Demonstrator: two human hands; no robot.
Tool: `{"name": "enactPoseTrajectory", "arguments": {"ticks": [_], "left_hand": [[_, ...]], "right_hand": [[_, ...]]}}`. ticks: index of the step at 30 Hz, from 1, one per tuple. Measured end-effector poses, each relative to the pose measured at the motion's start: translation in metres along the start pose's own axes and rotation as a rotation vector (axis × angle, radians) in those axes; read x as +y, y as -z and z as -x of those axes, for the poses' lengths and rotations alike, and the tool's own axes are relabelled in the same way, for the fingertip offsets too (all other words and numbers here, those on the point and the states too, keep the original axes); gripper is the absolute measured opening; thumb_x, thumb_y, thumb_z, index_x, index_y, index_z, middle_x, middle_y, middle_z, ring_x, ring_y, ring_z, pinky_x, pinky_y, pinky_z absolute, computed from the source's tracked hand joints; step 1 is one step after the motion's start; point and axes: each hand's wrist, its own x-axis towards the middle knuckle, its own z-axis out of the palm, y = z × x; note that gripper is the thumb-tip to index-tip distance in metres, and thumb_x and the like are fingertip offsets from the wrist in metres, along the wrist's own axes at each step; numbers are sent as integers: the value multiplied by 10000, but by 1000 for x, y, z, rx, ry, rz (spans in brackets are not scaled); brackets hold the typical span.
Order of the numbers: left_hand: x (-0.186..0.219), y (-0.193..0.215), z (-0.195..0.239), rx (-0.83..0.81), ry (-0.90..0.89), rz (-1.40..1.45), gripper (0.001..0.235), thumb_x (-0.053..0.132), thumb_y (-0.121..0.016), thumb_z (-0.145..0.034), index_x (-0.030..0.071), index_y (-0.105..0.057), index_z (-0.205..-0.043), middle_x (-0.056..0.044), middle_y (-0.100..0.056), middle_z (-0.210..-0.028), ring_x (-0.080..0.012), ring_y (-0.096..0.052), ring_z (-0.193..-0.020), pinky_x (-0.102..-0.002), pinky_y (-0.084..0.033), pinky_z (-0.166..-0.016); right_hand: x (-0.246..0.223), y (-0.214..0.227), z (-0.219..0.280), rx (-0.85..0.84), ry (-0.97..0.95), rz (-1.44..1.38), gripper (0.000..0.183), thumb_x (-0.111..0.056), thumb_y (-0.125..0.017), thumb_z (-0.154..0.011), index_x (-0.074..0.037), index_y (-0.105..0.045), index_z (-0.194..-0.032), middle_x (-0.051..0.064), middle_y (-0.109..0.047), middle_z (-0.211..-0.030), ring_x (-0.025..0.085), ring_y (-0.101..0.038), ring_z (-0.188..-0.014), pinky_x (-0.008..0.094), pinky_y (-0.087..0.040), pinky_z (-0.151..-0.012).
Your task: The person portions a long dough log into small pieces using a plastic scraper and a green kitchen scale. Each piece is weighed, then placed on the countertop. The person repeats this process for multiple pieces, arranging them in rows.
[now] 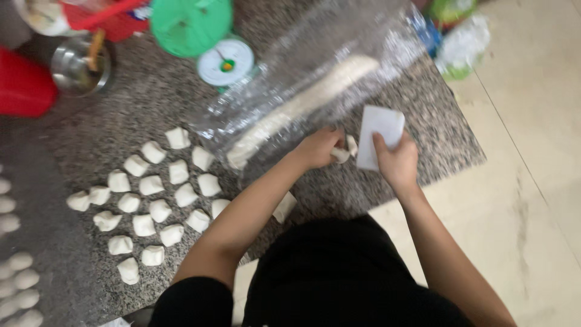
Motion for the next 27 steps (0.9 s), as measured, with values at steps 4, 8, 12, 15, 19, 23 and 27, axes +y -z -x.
{"name": "enactPoseTrajectory", "arguments": {"ticks": [4, 8, 12, 15, 19, 23, 27], "left_hand": [[9, 107, 8, 515, -2, 97, 491, 94, -828, -722, 72, -576, -1143, -163, -665, -1109, -326, -656, -1078, -432, -521, -922], [-11, 224, 37, 1009, 126, 29, 561, 37, -768, -855, 80, -511, -1353, -143, -716, -1114, -297, -728, -1060, -409, -569, -941], [-30, 265, 56, 1131, 297, -20, 643, 63, -789, -837, 78, -466, -1392, -133, -738, -1020, -331, -734, -1019, -443, -547, -922], [-47, 267, 59, 1116, 366, -152, 695, 103, -793, -818, 76, -456, -1426, -147, -750, -1087, -357, -709, -1058, -477, -499, -975], [-65, 263, 61, 1075, 392, -296, 701, 180, -799, -854, 70, -467, -1461, -160, -741, -1242, -361, -675, -1159, -503, -425, -1052], [-67, 263, 65, 1064, 403, -260, 712, 222, -805, -850, 39, -488, -1460, -174, -719, -1268, -350, -665, -1193, -487, -430, -1068], [-59, 264, 65, 1053, 427, -234, 666, 269, -794, -861, 25, -531, -1422, -171, -721, -1248, -352, -663, -1187, -489, -428, -1055]], "right_hand": [[-17, -6, 0, -31, 6, 2, 267, -162, -747, -951, 60, -708, -1093, 187, -771, -981, 253, -760, -880, 360, -580, -786], [-43, -25, -3, -91, 16, -129, 269, -161, -723, -957, 55, -702, -1115, 167, -776, -992, 237, -758, -875, 340, -591, -761], [-73, -46, -2, -193, 11, -114, 289, -184, -700, -963, 49, -699, -1134, 168, -773, -979, 228, -769, -833, 348, -615, -717], [-89, -56, 0, -250, 1, -63, 328, -191, -695, -946, 53, -670, -1164, 177, -767, -953, 235, -767, -778, 363, -624, -684], [-96, -61, 8, -270, 24, -109, 303, -181, -695, -955, 58, -687, -1142, 171, -777, -956, 230, -773, -816, 348, -611, -711], [-92, -61, 14, -258, 37, -137, 301, -176, -700, -952, 60, -685, -1138, 169, -778, -961, 232, -769, -840, 342, -599, -721], [-86, -58, 17, -265, 30, -57, 300, -180, -708, -942, 55, -695, -1127, 179, -776, -951, 233, -771, -827, 354, -599, -719]]}}
